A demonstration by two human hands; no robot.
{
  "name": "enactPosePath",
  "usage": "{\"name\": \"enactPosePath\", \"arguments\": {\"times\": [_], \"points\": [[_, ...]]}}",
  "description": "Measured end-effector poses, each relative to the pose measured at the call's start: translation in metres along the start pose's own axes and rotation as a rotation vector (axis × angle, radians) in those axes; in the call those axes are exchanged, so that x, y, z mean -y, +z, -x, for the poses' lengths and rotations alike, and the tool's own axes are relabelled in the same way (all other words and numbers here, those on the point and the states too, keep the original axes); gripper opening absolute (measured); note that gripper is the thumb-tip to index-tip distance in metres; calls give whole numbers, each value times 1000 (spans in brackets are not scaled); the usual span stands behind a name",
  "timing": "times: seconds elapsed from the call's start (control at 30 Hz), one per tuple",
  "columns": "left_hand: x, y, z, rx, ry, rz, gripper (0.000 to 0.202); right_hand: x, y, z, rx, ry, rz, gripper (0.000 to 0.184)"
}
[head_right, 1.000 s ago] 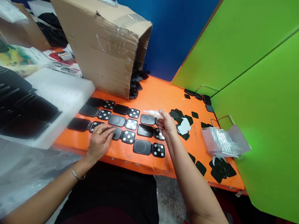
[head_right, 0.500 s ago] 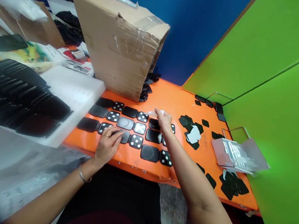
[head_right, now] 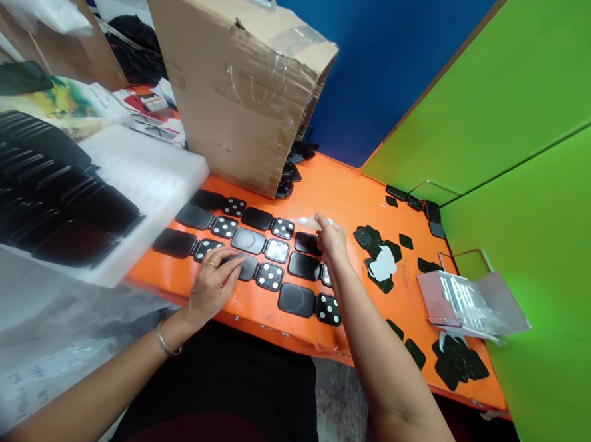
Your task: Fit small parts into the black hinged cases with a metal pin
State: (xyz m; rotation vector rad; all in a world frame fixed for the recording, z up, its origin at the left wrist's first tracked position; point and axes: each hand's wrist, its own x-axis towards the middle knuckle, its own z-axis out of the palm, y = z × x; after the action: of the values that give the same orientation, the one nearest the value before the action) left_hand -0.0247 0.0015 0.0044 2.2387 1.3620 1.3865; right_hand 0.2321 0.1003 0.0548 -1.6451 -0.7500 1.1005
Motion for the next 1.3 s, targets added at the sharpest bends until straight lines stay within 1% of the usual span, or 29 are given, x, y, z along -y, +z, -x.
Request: {"name": "enactPosePath", "arguments": {"times": [0.1,0.17,0.27,0.37,0.47,0.63,0.83,0.97,1.07,1.2,1.3], "points": [[0,0,0,-6,-1,-1,23,0,-4,5,-17,55,-69,36],[0,0,-1,-6,4,-4,23,-1,-6,10,-14,82,-61,37],[-1,-1,-1,-1,6,-10,24,-2,-7,18,2,84,-30,39],[-1,-1,-1,3,4,-15,24,-4,-7,23,22,59,-4,39],[-1,0,0,4,2,-19,23,-7,-7,23,6,23,52,38],[0,0,0,12,-7,-19,24,-10,-4,24,-6,-47,117,30],[0,0,0,7,-11,-7,24,-9,2,26,-4,-103,199,31],[-1,0,1,11,-16,-17,24,-7,3,27,-16,-125,237,32],[-1,0,1,6,-8,-19,24,-4,-1,30,-17,-82,198,30],[0,0,1,2,-1,-17,23,-1,-7,37,32,38,56,30],[1,1,1,7,6,-16,24,-3,-9,44,87,41,16,31]]}}
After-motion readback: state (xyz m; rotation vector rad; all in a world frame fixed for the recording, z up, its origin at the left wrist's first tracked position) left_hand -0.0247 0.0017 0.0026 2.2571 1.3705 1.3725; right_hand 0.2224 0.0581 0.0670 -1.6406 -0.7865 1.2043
